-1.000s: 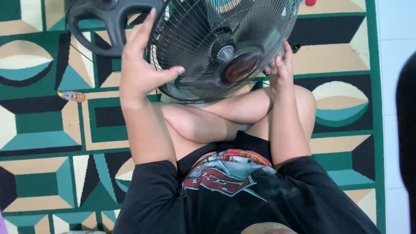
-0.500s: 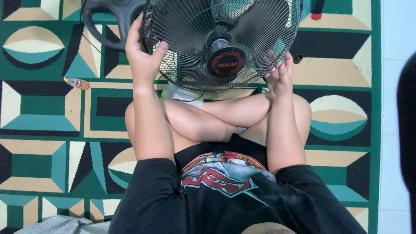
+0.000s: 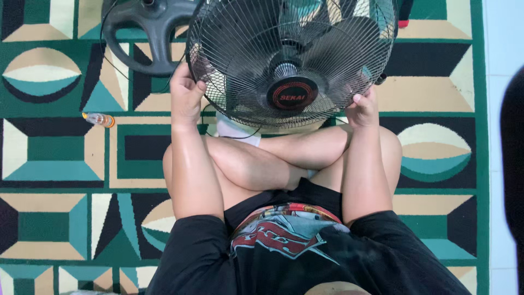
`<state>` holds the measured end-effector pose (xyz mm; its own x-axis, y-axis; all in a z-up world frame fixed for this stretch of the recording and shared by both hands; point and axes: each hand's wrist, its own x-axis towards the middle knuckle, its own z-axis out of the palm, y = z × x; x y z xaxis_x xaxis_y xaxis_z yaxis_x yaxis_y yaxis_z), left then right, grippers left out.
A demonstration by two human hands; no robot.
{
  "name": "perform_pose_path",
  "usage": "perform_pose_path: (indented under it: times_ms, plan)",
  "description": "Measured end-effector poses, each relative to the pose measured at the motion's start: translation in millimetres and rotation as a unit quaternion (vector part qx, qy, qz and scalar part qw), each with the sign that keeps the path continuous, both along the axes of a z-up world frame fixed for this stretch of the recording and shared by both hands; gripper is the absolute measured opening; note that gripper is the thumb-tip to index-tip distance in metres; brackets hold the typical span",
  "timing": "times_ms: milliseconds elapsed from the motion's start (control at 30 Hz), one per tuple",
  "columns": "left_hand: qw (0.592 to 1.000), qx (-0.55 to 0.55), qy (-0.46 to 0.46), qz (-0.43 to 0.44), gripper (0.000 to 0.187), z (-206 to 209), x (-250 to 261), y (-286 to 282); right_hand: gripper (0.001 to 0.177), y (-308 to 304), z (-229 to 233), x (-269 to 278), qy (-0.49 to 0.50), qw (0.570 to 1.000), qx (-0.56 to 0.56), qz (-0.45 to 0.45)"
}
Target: The person reassembles an electric fan by hand, securing the fan blade hub, attaching the front grille, and tightening the rear assembly. The fan is handled on a patterned carpet with another fan visible nearby.
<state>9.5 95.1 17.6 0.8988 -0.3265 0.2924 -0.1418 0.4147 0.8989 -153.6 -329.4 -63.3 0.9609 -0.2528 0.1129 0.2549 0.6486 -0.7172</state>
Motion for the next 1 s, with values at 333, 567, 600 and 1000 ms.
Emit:
perform_pose_path:
  times_ms: [333, 567, 600, 1000]
  plan:
    - [0.996, -0.034, 0.059, -0.053, 0.077, -12, 14, -11, 0.077, 0, -9, -4, 0.005, 0.999, 0.040, -0.002]
    - [0.994, -0.055, 0.081, -0.052, 0.079, -10, 10, -11, 0.081, 10, 7, -1, 0.026, 0.999, 0.041, -0.015]
    - [0.993, -0.060, 0.085, -0.051, 0.080, -10, 9, -11, 0.082, 11, 9, -1, 0.029, 0.998, 0.046, -0.012]
    - [0.994, 0.005, 0.079, -0.074, 0.081, -14, 4, -9, 0.086, 17, 27, 6, -0.018, 1.000, 0.010, 0.003]
